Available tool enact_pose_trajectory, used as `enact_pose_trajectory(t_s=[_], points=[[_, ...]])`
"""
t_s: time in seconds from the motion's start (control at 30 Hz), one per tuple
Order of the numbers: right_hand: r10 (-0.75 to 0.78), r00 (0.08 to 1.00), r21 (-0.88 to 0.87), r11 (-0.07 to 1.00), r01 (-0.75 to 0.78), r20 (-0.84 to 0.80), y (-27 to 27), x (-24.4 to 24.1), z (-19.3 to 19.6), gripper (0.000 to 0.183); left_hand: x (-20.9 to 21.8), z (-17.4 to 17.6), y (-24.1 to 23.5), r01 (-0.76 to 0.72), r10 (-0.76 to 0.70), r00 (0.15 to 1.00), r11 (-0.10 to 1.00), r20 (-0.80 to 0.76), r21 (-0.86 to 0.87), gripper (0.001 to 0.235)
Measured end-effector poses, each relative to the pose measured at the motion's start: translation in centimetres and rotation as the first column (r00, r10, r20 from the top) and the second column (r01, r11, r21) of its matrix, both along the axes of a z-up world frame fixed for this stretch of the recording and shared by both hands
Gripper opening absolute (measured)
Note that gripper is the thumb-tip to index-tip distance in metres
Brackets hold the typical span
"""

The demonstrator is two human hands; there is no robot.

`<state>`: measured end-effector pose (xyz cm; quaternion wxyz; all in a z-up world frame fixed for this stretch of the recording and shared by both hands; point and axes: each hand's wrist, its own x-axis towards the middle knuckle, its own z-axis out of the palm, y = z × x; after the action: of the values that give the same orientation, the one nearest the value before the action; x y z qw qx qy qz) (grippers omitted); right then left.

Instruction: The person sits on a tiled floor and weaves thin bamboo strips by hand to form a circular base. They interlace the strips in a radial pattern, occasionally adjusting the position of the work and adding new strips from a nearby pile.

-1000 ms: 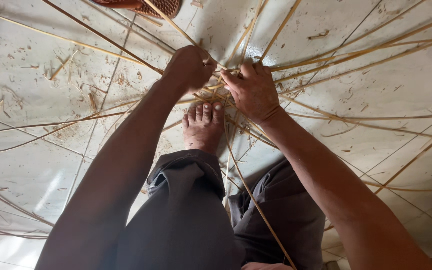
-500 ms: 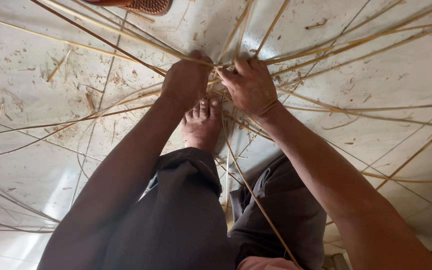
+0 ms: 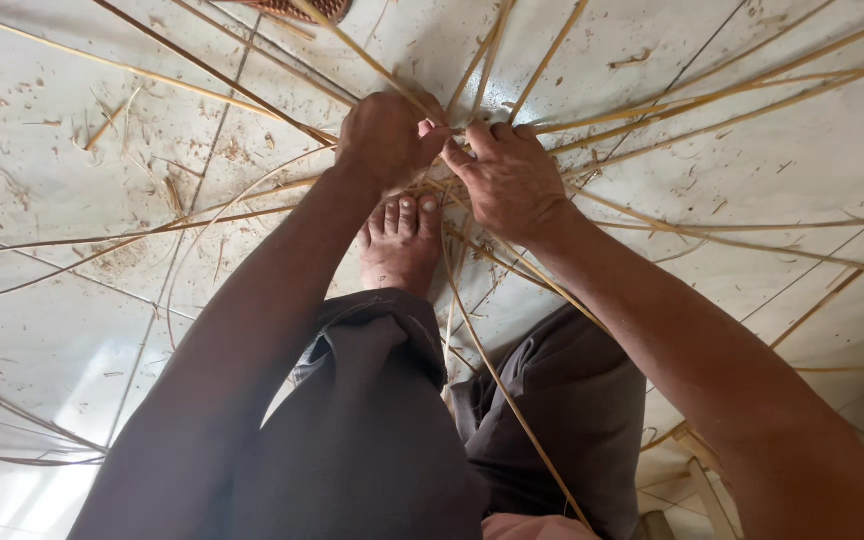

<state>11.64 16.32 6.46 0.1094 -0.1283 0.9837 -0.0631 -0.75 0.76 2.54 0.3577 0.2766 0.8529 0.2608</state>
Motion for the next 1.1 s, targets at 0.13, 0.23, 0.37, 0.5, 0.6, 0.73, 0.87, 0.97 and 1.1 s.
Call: enact_pose_trajectory(t_s=[0.13, 0.23, 0.37, 0.5, 0.6, 0.73, 0.87, 0.97, 1.1], points=[[0.042, 0.999, -0.090, 0.995, -0.043, -0.014, 0.8, -0.9, 0.4, 0.063, 0.0, -0.4, 0.4, -0.134, 0.135, 0.990, 0.990, 0.040, -0.040, 0.013], [-0.118, 0.969, -0.451, 0.868, 0.206, 0.216, 3.0, -3.3, 3.0, 0.031, -0.2, -0.1, 0.6, -0.105, 0.114, 0.992, 0.980, 0.045, -0.172, 0.021], [-0.159, 0.984, -0.230, 0.958, 0.172, 0.075, 5.6, -2.2, -0.9, 0.022, 0.1, -0.7, 0.6, -0.061, 0.062, 0.998, 0.980, 0.000, -0.188, 0.018], [-0.072, 0.947, -0.029, 0.996, 0.086, 0.314, 4.4, -5.4, -0.2, 0.014, 0.5, -2.2, 0.2, -0.004, -0.014, 0.996, 0.980, -0.085, -0.201, 0.023], [-0.139, 0.790, 0.077, 0.990, 0.116, 0.597, 4.0, -8.1, 0.5, 0.017, 0.4, -1.8, 0.3, -0.014, -0.002, 0.995, 0.987, -0.097, -0.162, 0.021], [-0.215, 0.371, 0.028, 0.893, 0.448, 0.903, 3.7, -11.3, 5.1, 0.028, -0.1, -0.5, 0.8, 0.052, -0.063, 0.997, 0.979, -0.048, -0.198, 0.021], [-0.334, 0.339, 0.242, 0.927, 0.287, 0.880, 5.3, -12.5, 4.3, 0.052, 0.0, -0.7, 0.9, 0.045, -0.057, 0.996, 0.984, -0.067, -0.170, 0.013], [-0.262, 0.503, 0.247, 0.964, 0.098, 0.824, 3.9, -12.8, 3.7, 0.047, -0.2, -0.9, 0.4, 0.054, -0.063, 0.998, 0.964, -0.028, -0.259, 0.019], [0.004, 0.661, 0.294, 0.894, -0.339, 0.751, 1.1, -11.3, 5.6, 0.011, -0.1, 0.1, 0.8, 0.119, -0.133, 0.989, 0.975, -0.064, -0.186, 0.020]])
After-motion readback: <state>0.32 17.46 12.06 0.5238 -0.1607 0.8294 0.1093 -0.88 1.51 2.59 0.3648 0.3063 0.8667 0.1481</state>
